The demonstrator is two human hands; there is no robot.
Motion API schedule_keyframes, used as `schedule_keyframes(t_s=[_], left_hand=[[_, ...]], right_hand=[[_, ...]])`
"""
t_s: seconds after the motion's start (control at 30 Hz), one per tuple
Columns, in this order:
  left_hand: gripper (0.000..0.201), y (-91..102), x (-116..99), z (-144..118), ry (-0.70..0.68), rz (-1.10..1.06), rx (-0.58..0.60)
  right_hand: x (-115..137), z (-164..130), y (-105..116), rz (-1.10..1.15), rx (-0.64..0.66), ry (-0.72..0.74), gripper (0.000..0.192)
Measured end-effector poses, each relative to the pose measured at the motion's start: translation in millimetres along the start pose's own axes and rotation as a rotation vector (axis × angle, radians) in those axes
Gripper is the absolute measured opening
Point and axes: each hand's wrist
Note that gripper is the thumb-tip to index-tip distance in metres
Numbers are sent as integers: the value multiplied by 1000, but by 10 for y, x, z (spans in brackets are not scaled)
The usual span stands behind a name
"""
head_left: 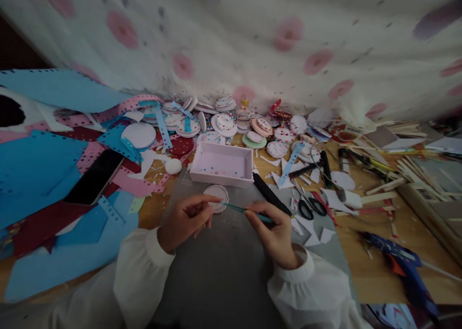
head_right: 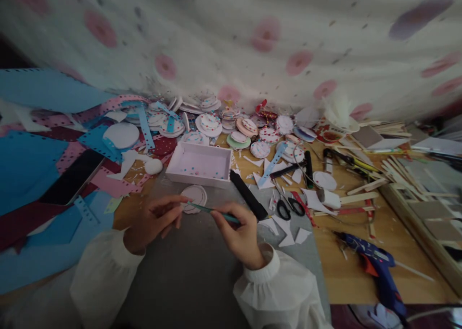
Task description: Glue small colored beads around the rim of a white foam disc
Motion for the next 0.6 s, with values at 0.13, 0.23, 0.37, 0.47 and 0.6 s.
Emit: schedule_keyframes(t_s=[0.13,0.23,0.37,0.47,0.6], left_hand=[[25,-18,9,1,42,-38,40],[21,-25,22,4,55,-56,21],[20,-14,34,6,58,-73,46],[20,0,42,14,40,-64,31],[20,5,50,26,40,-58,21]], right_hand=[[7,-22,-30,-35,42,122,4],[22,-24,-31,-59,52,148,6],[38,-23,-14,-69,55,135,5],[33,-20,1,-76,24,107,5],[24,-16,13,-93,1,107,4]])
Point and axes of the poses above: each hand's wrist, its own z-axis towards the middle knuckle, its own y-axis out of the back of the hand, x = y × z, and after that the axes turned 11 degrees about -x, right-handed
